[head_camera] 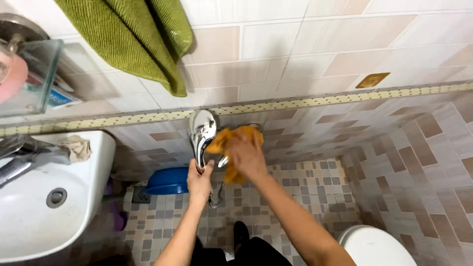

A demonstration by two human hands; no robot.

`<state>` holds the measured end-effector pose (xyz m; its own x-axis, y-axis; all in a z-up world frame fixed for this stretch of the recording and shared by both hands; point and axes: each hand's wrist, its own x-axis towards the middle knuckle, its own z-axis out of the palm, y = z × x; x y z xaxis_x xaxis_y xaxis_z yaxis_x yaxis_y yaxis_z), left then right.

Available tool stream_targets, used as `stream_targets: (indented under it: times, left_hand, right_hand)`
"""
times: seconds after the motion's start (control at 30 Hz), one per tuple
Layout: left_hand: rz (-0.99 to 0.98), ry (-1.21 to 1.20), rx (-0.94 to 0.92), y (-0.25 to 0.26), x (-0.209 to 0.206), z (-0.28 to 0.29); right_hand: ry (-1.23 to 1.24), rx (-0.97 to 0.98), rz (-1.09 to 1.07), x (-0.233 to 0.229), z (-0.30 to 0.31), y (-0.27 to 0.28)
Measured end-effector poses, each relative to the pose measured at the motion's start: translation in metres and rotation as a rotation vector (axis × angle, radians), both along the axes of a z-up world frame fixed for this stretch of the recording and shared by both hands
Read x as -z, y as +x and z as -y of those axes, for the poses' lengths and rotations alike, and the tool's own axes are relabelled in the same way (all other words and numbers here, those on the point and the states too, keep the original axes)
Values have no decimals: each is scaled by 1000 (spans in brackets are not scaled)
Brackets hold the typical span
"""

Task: The recorder is cleaning a handheld shower head and bathroom fixtures using a yellow cloth.

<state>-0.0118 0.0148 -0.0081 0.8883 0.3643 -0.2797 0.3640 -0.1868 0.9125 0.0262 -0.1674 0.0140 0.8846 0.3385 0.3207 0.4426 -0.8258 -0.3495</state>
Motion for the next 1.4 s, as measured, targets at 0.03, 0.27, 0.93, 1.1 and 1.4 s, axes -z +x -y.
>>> stream_targets:
  times: [0.03, 0.27, 0.93, 1.1, 1.4]
  left_hand:
    - [-6, 0, -8, -8, 3, -1]
    - [109, 129, 76, -19, -33, -11]
    - [57, 106, -81, -45, -110, -71]
    - [26, 460, -42, -59, -129, -89]
    - [211, 693, -237, -113, -162, -160]
  right_hand:
    - [0, -8, -6, 1, -4, 1]
    - [-23, -96, 17, 18, -38, -32]
    - [607, -123, -453, 2, -63, -55]
    - [1073, -134, -153, -119, -97, -35]
    - [272, -406, 57, -226, -254, -8]
